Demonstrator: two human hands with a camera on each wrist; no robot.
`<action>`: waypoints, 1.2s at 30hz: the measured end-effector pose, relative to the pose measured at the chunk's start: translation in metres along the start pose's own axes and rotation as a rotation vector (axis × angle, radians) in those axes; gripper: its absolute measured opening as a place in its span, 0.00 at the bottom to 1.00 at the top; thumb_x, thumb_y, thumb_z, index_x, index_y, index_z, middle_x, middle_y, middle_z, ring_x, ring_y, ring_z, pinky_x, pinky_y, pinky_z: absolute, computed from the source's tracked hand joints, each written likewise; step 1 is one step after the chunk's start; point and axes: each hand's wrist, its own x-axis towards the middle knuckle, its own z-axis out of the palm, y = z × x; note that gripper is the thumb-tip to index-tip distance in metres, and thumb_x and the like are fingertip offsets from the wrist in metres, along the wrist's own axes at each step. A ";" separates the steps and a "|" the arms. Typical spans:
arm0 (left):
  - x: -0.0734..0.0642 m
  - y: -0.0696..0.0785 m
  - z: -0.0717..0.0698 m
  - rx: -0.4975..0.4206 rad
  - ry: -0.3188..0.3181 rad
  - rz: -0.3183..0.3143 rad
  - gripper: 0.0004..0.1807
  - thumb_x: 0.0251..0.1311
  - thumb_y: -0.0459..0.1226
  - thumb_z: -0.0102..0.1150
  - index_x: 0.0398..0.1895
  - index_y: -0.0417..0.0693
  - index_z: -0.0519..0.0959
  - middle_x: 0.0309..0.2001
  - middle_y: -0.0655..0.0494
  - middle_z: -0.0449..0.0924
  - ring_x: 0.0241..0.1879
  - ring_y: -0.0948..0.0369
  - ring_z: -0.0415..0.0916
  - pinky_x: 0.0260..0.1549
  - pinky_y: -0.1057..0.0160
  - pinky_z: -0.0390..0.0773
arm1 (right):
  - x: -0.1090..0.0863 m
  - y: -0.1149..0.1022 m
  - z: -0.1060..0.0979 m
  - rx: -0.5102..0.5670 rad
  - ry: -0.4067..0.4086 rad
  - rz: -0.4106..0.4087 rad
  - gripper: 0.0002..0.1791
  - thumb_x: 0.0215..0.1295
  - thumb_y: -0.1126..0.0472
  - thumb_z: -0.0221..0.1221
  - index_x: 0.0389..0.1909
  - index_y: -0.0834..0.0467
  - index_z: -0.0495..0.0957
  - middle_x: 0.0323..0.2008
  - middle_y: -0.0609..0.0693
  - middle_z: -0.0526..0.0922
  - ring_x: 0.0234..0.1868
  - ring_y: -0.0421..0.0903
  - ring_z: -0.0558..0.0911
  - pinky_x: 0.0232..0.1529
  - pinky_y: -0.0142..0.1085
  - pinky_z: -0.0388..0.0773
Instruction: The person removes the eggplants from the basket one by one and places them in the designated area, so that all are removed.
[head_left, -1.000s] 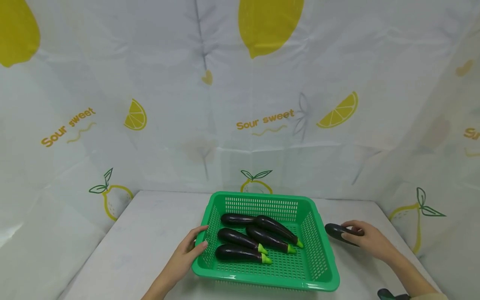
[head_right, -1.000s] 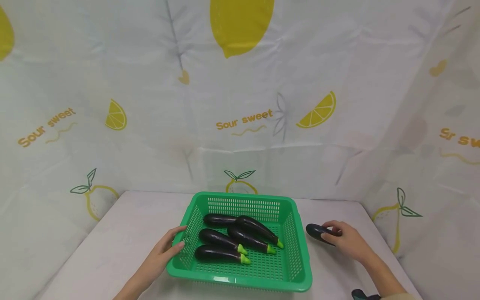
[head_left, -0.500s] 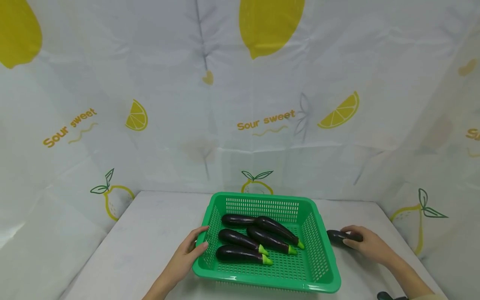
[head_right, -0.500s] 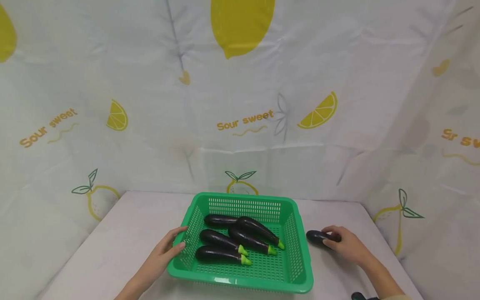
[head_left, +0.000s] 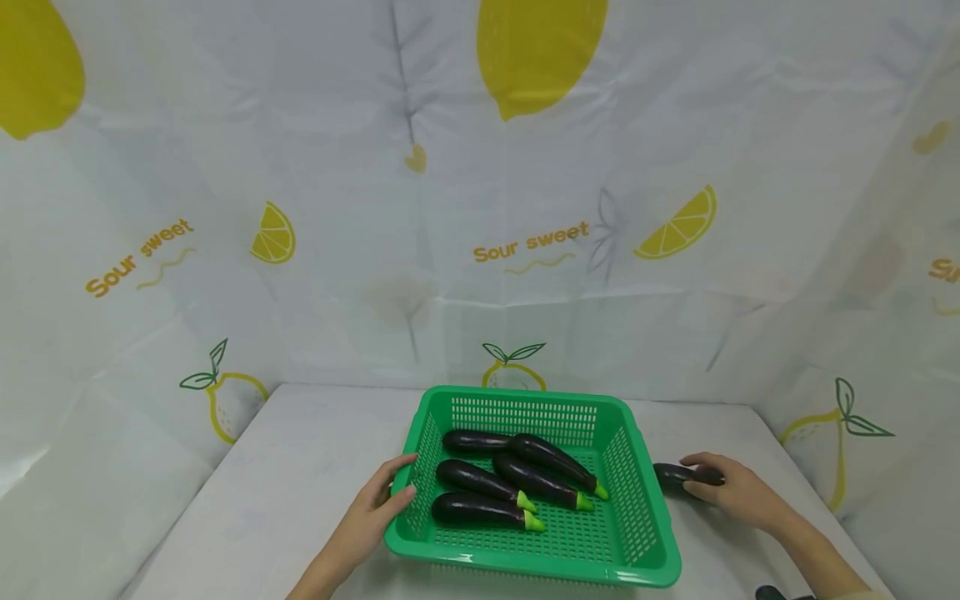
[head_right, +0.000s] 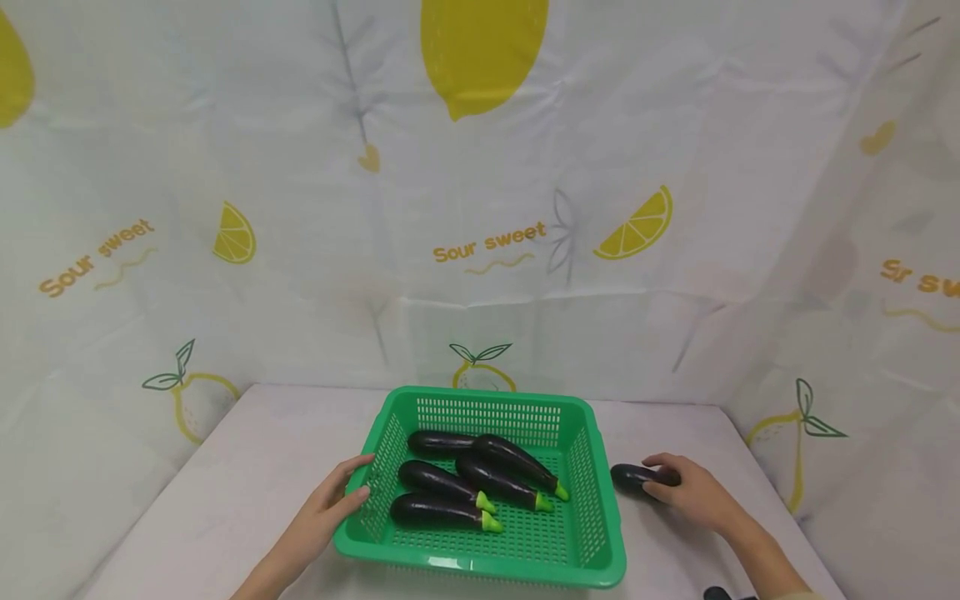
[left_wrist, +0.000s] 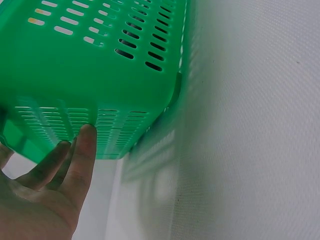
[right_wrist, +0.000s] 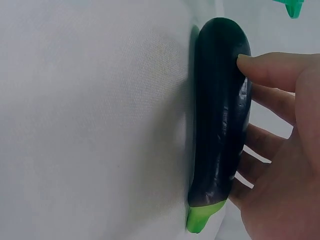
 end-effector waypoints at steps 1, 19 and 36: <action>0.000 0.000 0.000 0.000 -0.002 0.002 0.29 0.75 0.49 0.55 0.75 0.57 0.65 0.77 0.42 0.58 0.75 0.42 0.55 0.67 0.44 0.64 | -0.001 0.000 0.000 0.000 0.001 -0.005 0.28 0.67 0.52 0.65 0.59 0.67 0.76 0.50 0.64 0.81 0.53 0.66 0.78 0.53 0.62 0.74; -0.001 0.000 0.001 -0.004 0.005 0.001 0.29 0.74 0.49 0.55 0.75 0.57 0.66 0.76 0.43 0.58 0.75 0.42 0.55 0.68 0.41 0.62 | -0.019 -0.019 -0.015 -0.043 0.072 -0.099 0.25 0.71 0.50 0.62 0.57 0.66 0.78 0.53 0.64 0.81 0.54 0.66 0.78 0.50 0.63 0.75; 0.000 0.002 0.001 -0.006 0.015 0.016 0.27 0.74 0.47 0.56 0.73 0.57 0.67 0.75 0.42 0.60 0.74 0.42 0.59 0.65 0.45 0.68 | -0.044 -0.075 -0.026 -0.035 0.242 -0.279 0.21 0.73 0.51 0.62 0.57 0.62 0.80 0.51 0.54 0.84 0.52 0.57 0.81 0.51 0.57 0.79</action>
